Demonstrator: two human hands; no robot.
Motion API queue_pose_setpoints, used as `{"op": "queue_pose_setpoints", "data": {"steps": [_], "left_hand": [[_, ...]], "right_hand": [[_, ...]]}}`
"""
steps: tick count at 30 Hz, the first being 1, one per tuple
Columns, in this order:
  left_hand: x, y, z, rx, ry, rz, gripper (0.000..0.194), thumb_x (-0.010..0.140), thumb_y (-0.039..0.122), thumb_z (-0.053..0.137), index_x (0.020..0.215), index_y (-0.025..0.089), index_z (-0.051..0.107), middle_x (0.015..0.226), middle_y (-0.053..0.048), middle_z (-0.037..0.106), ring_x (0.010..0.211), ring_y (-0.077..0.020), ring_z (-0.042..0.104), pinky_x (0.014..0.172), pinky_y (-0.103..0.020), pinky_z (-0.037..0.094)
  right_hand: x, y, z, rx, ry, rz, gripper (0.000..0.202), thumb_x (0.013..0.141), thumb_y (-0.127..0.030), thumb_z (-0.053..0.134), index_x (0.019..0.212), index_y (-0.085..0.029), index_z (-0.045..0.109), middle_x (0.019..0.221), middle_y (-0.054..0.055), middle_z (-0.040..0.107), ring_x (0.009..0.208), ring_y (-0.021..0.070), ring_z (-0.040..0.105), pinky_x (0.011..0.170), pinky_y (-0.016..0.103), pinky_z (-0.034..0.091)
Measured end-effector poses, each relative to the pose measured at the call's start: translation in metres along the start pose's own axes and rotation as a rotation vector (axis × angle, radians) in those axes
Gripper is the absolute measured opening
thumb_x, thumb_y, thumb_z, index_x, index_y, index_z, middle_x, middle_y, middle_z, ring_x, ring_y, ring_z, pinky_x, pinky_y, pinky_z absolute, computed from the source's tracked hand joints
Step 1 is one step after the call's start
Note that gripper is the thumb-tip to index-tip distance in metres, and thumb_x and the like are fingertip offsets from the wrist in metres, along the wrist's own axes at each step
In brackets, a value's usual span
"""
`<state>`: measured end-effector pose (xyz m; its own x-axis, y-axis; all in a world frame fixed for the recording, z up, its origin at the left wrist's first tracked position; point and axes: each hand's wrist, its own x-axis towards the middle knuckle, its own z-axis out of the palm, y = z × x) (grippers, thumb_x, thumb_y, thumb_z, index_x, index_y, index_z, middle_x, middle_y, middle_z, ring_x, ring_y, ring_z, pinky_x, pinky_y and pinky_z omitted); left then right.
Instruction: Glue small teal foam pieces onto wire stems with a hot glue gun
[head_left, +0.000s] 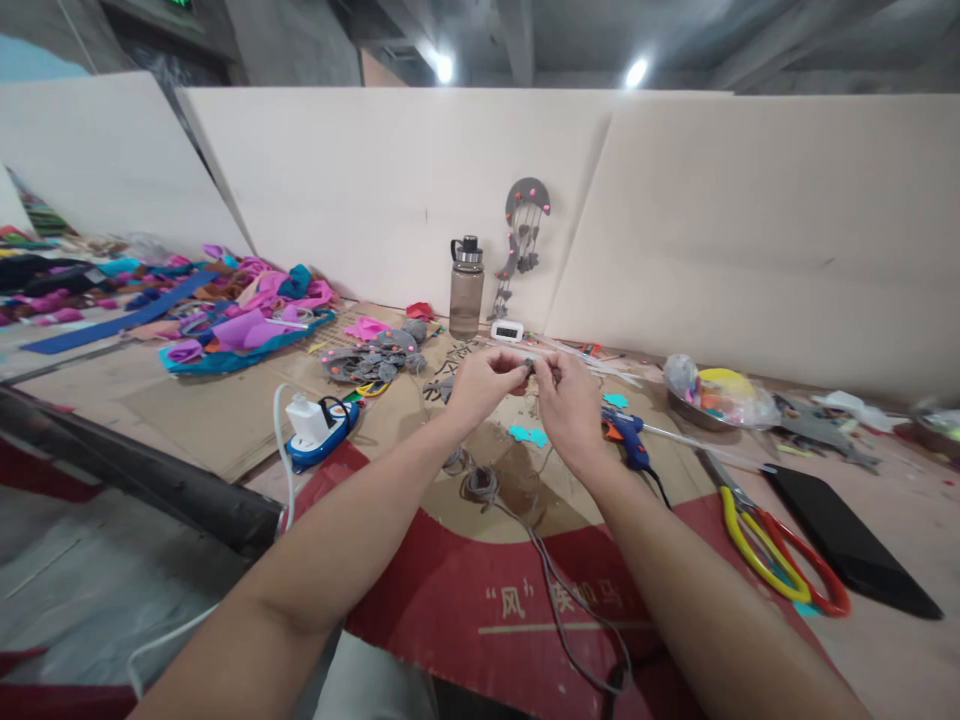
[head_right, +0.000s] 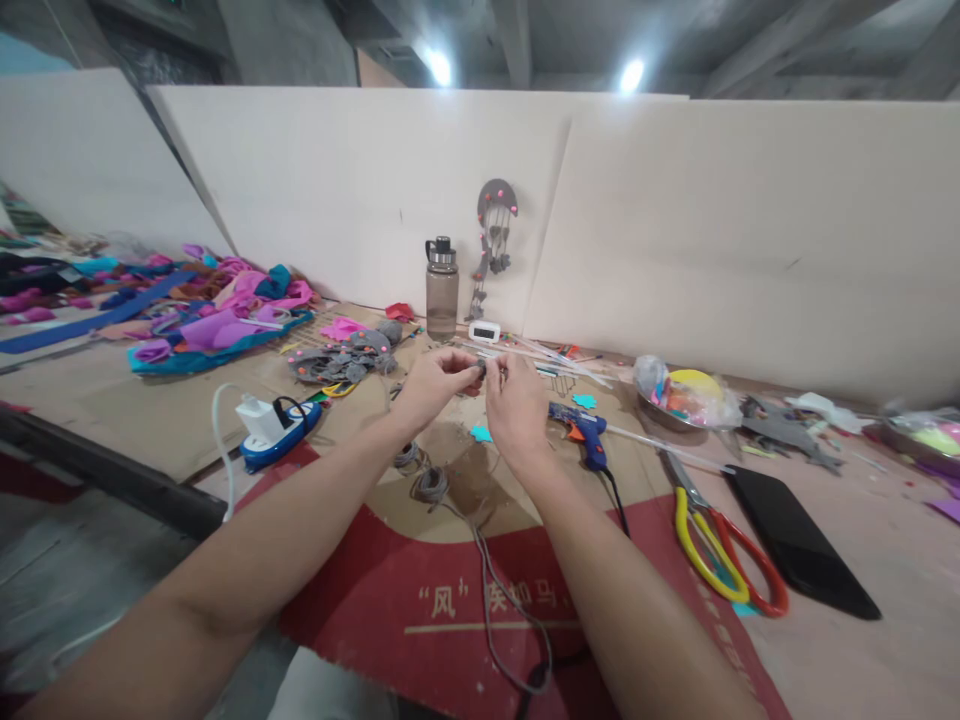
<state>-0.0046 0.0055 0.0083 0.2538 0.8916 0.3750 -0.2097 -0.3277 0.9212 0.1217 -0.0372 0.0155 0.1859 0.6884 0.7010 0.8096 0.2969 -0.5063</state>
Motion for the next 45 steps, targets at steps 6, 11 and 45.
{"op": "queue_pose_setpoints", "data": {"steps": [6, 11, 45], "left_hand": [[0.002, -0.003, -0.001, 0.002, 0.03, -0.013, 0.016, 0.07, 0.026, 0.068, 0.075, 0.013, 0.062, 0.061, 0.0, 0.063, 0.053, -0.0088, 0.059, 0.058, -0.025, 0.055], [0.001, 0.0, 0.0, 0.044, 0.064, -0.018, 0.009, 0.07, 0.021, 0.064, 0.073, 0.013, 0.061, 0.059, 0.001, 0.061, 0.051, -0.0077, 0.057, 0.055, -0.023, 0.053], [0.0, 0.007, -0.002, -0.153, -0.143, -0.188, 0.016, 0.07, 0.024, 0.067, 0.081, 0.012, 0.065, 0.072, -0.003, 0.064, 0.064, -0.0111, 0.061, 0.065, -0.028, 0.054]], "right_hand": [[-0.002, 0.0, 0.001, 0.027, -0.018, 0.038, 0.025, 0.092, -0.036, 0.045, 0.079, -0.02, 0.059, 0.079, 0.006, 0.064, 0.075, 0.0212, 0.054, 0.07, 0.033, 0.036], [-0.003, -0.003, 0.001, 0.086, -0.05, 0.064, 0.025, 0.091, -0.037, 0.046, 0.078, -0.019, 0.059, 0.078, 0.006, 0.063, 0.075, 0.0209, 0.054, 0.07, 0.033, 0.036], [0.005, 0.011, -0.004, 0.361, -0.151, 0.266, 0.015, 0.078, -0.035, 0.055, 0.074, -0.021, 0.056, 0.055, -0.005, 0.048, 0.05, 0.0122, 0.039, 0.051, 0.027, 0.028]]}}
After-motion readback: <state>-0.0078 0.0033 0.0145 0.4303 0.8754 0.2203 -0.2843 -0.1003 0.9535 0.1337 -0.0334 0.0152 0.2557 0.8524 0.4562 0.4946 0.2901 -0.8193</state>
